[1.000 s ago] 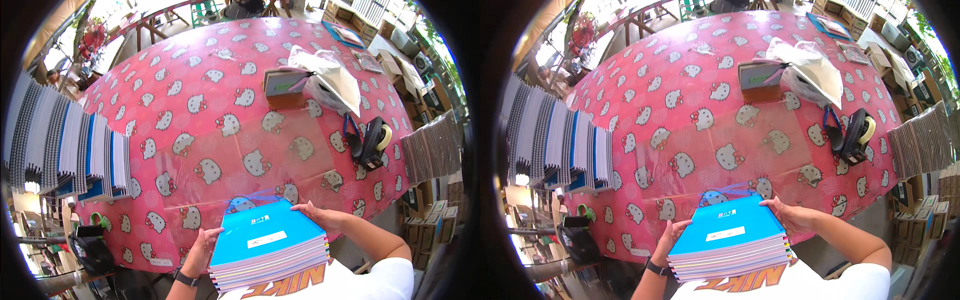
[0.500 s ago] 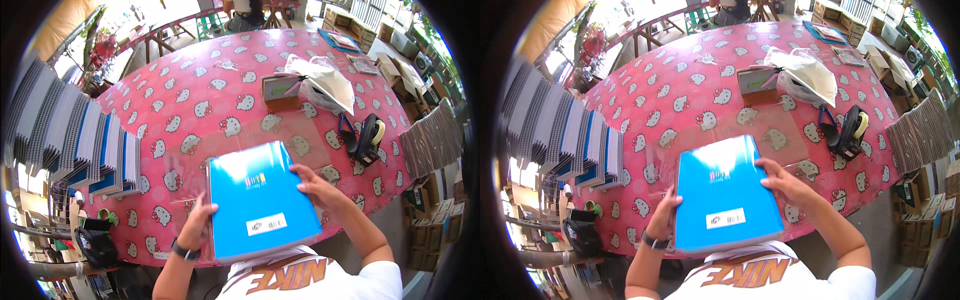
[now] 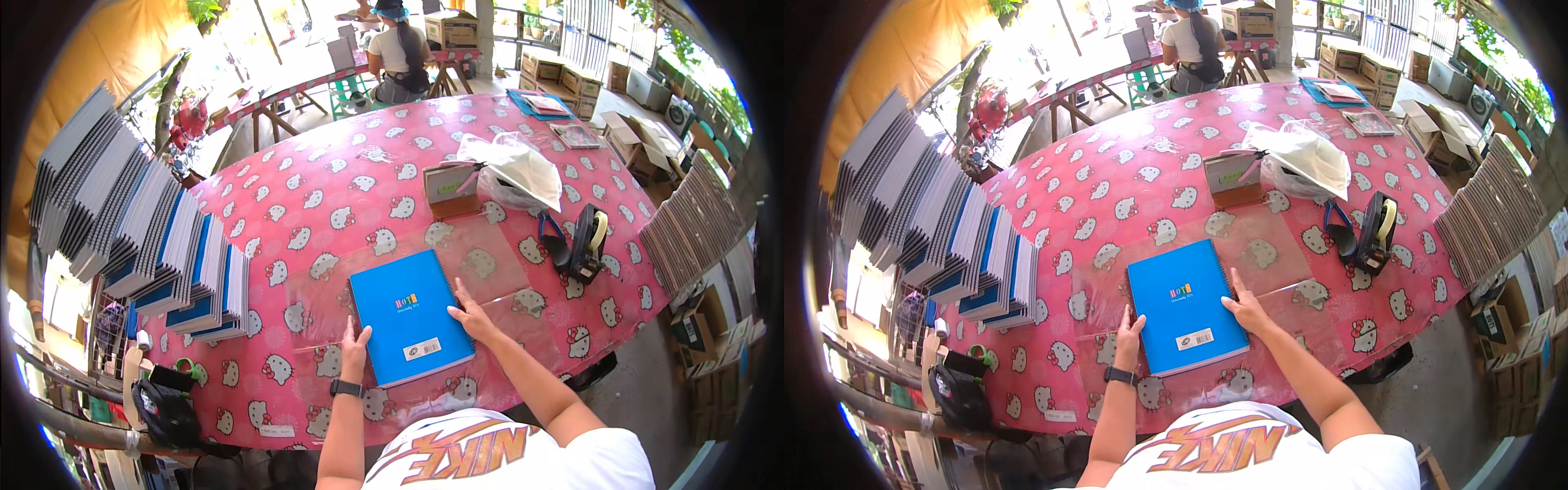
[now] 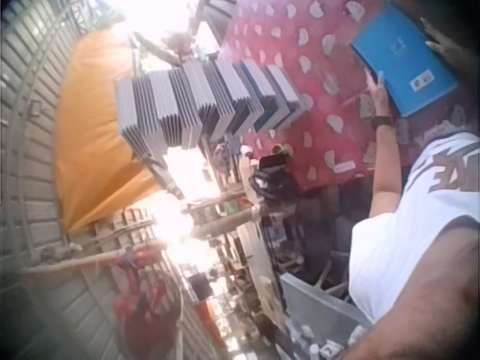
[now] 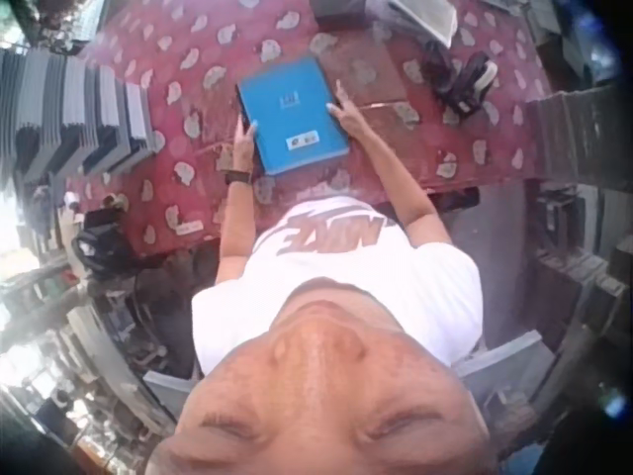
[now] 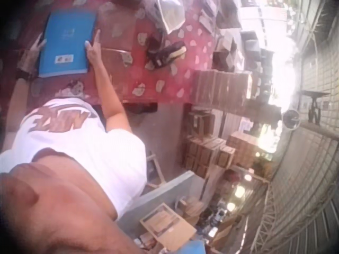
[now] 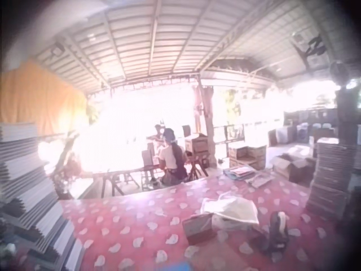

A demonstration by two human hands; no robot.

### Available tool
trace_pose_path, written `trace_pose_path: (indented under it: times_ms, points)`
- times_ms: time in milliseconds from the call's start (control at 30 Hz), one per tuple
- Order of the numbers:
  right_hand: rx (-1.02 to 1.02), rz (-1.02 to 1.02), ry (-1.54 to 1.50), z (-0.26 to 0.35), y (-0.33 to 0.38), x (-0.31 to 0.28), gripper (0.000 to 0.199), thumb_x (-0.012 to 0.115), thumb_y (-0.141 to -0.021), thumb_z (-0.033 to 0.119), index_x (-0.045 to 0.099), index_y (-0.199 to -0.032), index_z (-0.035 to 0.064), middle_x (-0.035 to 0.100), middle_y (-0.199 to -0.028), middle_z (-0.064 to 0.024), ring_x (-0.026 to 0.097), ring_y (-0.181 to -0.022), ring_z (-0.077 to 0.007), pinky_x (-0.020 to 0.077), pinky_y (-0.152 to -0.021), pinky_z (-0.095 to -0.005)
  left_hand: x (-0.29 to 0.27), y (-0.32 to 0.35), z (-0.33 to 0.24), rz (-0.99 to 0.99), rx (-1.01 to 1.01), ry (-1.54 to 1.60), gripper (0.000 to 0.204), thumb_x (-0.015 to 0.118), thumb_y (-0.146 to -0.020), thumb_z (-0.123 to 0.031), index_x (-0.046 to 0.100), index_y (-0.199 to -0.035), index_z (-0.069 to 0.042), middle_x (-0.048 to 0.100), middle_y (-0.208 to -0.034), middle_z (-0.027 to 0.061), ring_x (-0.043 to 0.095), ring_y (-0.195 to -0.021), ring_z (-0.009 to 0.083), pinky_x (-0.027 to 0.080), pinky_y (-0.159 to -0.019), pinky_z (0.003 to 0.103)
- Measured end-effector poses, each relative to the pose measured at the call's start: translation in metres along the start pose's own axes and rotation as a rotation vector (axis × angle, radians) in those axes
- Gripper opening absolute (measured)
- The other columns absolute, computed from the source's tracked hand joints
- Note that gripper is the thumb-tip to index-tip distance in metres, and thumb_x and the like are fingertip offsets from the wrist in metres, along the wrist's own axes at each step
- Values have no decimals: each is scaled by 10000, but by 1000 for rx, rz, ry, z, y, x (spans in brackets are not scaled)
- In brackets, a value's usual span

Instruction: The person places a notebook inside a plastic bag, seals the bag with tape, and repeats the process with additional notebooks.

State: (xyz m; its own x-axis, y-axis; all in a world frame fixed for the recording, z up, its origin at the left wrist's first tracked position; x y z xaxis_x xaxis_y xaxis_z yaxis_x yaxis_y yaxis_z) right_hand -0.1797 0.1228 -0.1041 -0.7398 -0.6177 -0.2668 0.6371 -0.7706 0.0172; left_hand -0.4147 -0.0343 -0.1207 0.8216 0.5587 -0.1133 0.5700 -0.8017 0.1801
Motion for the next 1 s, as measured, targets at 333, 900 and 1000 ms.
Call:
trace_pose_path:
  times_ms: [333,900,1000]
  points:
    - [60,-148,26,5,8,0,594,506,-867,336,335,-1336,14,500,-1164,-278,488,-1068,-361,352,-943,-372,16,16,-14,53,61,464,497,344,-964,-214,206,-1375,27,415,-1307,154,457,-1138,199,370,-952,285]
    - [7,-686,1254,-12,78,-126,92,666,-685,201,629,-709,121,555,-809,-9,489,-899,-205,378,-761,-370,5,9,5,-103,62,411,419,427,-941,-190,382,-1284,46,574,-1106,105,560,-945,143,449,-811,240]
    - [-78,-705,1282,-1,72,-125,43,603,-697,142,595,-664,115,542,-786,-23,483,-874,-216,364,-751,-364,7,10,-5,-108,52,415,412,435,-938,-196,399,-1267,49,578,-1090,100,557,-940,138,448,-808,237]
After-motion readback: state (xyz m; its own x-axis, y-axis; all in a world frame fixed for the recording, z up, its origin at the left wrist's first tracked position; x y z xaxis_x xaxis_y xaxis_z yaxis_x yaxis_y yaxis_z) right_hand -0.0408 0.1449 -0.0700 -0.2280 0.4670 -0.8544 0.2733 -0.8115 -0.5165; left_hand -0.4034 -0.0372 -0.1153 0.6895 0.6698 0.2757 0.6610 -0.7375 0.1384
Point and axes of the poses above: each hand's wrist, its own y-axis away from the middle knuckle, its own x-axis out of the palm, z = x × y, the point moved 4 cm from there along -y, towards the middle knuckle
